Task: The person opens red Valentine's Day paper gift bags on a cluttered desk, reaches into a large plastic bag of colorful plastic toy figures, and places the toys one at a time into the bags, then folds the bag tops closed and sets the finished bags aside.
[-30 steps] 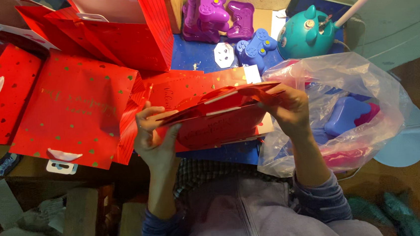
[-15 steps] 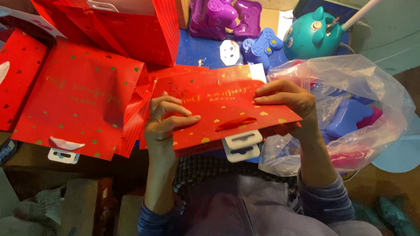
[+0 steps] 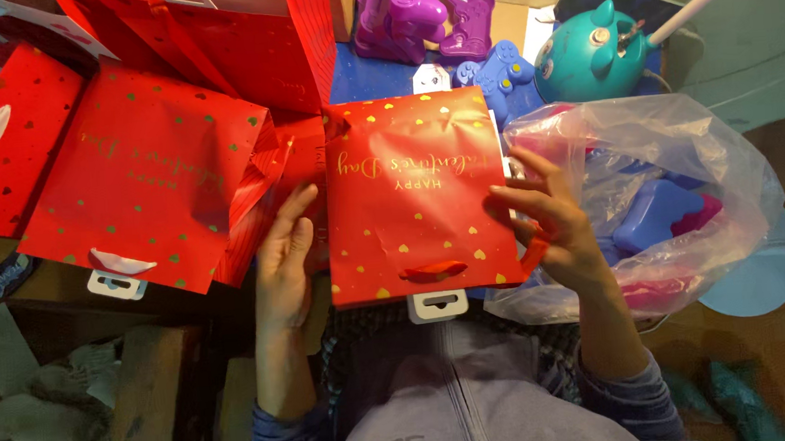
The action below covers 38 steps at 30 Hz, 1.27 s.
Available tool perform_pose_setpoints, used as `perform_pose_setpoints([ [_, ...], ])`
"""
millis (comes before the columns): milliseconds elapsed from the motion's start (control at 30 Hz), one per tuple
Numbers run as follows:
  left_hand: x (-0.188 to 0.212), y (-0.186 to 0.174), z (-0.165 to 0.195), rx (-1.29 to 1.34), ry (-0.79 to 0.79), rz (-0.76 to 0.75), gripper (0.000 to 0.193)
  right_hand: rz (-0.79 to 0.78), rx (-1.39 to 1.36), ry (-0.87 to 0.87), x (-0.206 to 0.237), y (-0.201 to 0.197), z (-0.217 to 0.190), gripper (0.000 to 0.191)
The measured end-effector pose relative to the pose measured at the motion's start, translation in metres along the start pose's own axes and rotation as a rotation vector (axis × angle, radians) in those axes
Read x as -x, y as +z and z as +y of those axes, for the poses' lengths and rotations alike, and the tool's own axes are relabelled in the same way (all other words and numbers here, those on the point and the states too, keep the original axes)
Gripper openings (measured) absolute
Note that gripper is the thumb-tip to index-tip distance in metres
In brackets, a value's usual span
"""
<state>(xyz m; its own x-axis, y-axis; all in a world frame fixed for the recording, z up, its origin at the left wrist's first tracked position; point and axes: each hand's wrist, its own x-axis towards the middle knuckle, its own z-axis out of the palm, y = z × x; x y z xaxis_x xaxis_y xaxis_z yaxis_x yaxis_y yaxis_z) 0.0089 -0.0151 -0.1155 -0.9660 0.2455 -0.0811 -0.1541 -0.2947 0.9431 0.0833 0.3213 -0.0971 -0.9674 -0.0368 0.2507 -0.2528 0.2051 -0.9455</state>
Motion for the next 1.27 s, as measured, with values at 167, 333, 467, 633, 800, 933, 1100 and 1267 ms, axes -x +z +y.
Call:
perform_pose_setpoints([
  [167, -0.005, 0.011, -0.013, -0.044, -0.024, 0.021, 0.086, 0.159, -0.601, 0.274, 0.009, 0.009, 0.012, 0.057],
  [333, -0.011, 0.021, -0.023, -0.080, 0.007, 0.033, 0.078, 0.212, -0.576, 0.173, 0.012, 0.009, 0.026, 0.046],
  [467, -0.013, 0.018, -0.031, -0.078, -0.024, 0.001, 0.061, 0.208, -0.732, 0.382, 0.019, -0.011, 0.032, 0.045],
  [633, -0.042, 0.021, -0.046, -0.569, -0.002, 0.151, 0.058, 0.141, -0.366, 0.356, 0.023, 0.000, 0.051, 0.016],
  [800, -0.047, 0.019, -0.043, -0.771, -0.024, 0.123, 0.063, 0.061, -0.138, 0.337, 0.028, 0.003, 0.048, 0.012],
  [933, -0.037, 0.021, -0.036, -0.759, -0.054, 0.083, 0.065, 0.143, -0.171, 0.416, 0.024, 0.006, 0.041, 0.017],
  [1100, -0.005, 0.027, -0.025, -0.785, 0.158, -0.054, 0.052, 0.246, -0.209, 0.364, 0.012, 0.016, 0.029, 0.023],
  [1267, 0.009, 0.030, -0.010, -0.382, 0.162, -0.051, 0.036, 0.311, -0.274, 0.275, 0.002, 0.027, 0.011, 0.031],
])
